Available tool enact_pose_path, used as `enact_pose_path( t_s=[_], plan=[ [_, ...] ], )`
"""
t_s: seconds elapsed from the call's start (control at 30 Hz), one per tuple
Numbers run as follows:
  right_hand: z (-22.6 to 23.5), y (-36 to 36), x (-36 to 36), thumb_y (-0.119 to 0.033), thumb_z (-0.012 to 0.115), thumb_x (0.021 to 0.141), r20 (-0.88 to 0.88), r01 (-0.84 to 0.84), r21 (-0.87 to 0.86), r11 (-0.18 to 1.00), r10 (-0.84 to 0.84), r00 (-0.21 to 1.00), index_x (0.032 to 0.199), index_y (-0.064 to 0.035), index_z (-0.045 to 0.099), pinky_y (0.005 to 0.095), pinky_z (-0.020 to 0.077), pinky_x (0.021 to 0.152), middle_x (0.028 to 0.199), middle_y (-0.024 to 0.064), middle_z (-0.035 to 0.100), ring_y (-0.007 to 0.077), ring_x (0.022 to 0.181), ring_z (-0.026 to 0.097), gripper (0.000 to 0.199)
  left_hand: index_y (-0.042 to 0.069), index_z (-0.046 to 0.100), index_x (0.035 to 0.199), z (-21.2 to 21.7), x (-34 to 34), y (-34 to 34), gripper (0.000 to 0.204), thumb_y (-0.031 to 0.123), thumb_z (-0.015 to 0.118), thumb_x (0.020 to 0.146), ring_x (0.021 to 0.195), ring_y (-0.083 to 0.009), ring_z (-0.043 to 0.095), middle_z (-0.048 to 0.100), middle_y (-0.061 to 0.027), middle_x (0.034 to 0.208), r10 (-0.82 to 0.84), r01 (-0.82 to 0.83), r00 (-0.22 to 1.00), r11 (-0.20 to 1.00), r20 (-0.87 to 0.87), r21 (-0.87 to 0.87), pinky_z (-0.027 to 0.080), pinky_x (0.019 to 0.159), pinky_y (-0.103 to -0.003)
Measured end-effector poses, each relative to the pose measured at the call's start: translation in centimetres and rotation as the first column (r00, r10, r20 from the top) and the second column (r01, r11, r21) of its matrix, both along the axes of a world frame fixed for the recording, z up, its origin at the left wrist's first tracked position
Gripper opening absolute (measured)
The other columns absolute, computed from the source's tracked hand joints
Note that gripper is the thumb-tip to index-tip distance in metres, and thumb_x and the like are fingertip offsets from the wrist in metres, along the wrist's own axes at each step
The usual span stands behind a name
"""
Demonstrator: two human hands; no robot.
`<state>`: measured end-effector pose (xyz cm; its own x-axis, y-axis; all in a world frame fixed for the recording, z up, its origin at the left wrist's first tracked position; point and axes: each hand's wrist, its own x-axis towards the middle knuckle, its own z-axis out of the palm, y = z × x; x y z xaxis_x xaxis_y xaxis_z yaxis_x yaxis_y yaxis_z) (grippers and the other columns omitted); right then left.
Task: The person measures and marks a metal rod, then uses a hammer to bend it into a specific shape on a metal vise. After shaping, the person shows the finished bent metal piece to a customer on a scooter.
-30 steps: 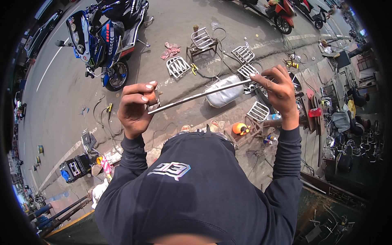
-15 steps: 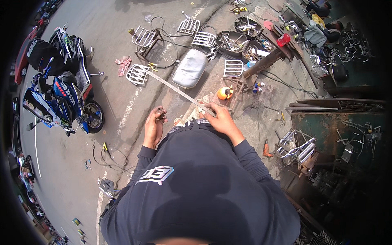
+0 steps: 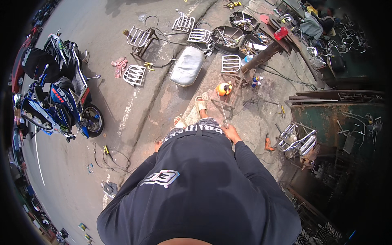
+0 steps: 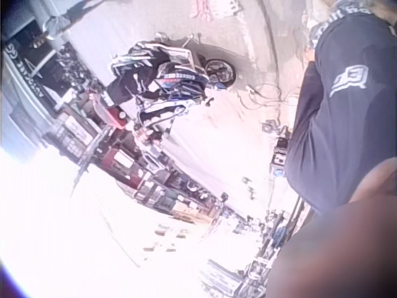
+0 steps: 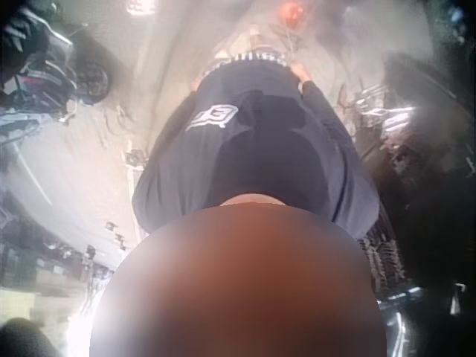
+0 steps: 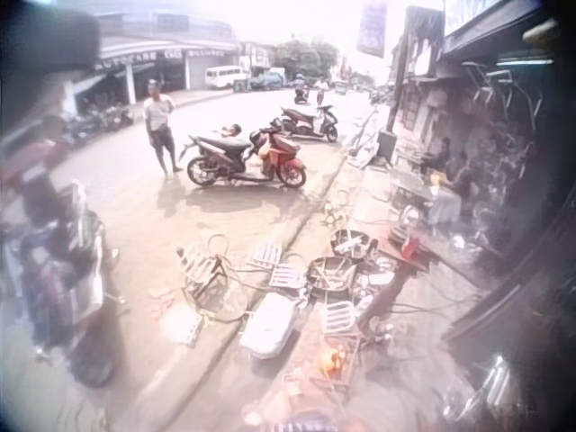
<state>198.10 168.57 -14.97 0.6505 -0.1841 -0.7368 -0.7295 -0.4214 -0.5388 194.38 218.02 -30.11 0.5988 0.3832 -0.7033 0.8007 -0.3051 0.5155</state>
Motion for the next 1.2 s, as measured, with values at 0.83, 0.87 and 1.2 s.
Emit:
enact_pose_path(
  t_s=[0.83, 0.87, 1.2],
  plan=[
    [17.0, 10.2, 19.4, -0.037, 0.048, 0.11, 0.675, -0.501, -0.056, 0.863, 0.403, 0.618, 0.108, 0.002, 0.061, 0.0516, 0.0491, 0.073, 0.083, 0.0275, 0.064, 0.0507, 0.083, 0.062, 0.041, -0.002, 0.052, 0.122, 23.8, 17.4, -7.5, 0.038, 0.034, 0.055, 0.108, 0.081, -0.0175, 0.067, 0.072, -0.0133, 0.1, 0.198, -0.029, 0.794, 0.957, 0.575, -0.289, 0.052, 0.078, -0.033],
    [18.0, 11.3, 19.7, -0.036, 0.052, 0.109, 0.735, -0.526, -0.099, 0.845, 0.418, 0.533, 0.108, 0.0014, 0.061, 0.0493, 0.0498, 0.074, 0.085, 0.0261, 0.063, 0.0492, 0.086, 0.062, 0.039, -0.002, 0.054, 0.119, 24.4, 17.1, -7.3, 0.037, 0.034, 0.052, 0.109, 0.078, -0.016, 0.067, 0.072, -0.0125, 0.097, 0.176, 0.0, 0.788, 0.958, 0.59, -0.287, 0.052, 0.075, -0.032],
    [19.5, 14.4, 22.5, -0.033, 0.06, 0.106, 0.783, -0.515, 0.114, 0.849, 0.243, 0.573, 0.119, -0.0026, 0.062, 0.039, 0.0494, 0.07, 0.085, 0.0172, 0.068, 0.0271, 0.074, 0.065, 0.033, 0.007, 0.056, 0.11, 8.2, -2.5, 1.8, 0.024, 0.024, 0.046, 0.096, 0.076, -0.0296, 0.07, 0.066, -0.0139, 0.081, -0.2, 0.193, 0.974, 0.979, -0.108, -0.07, 0.055, 0.08, -0.043]
  ],
)
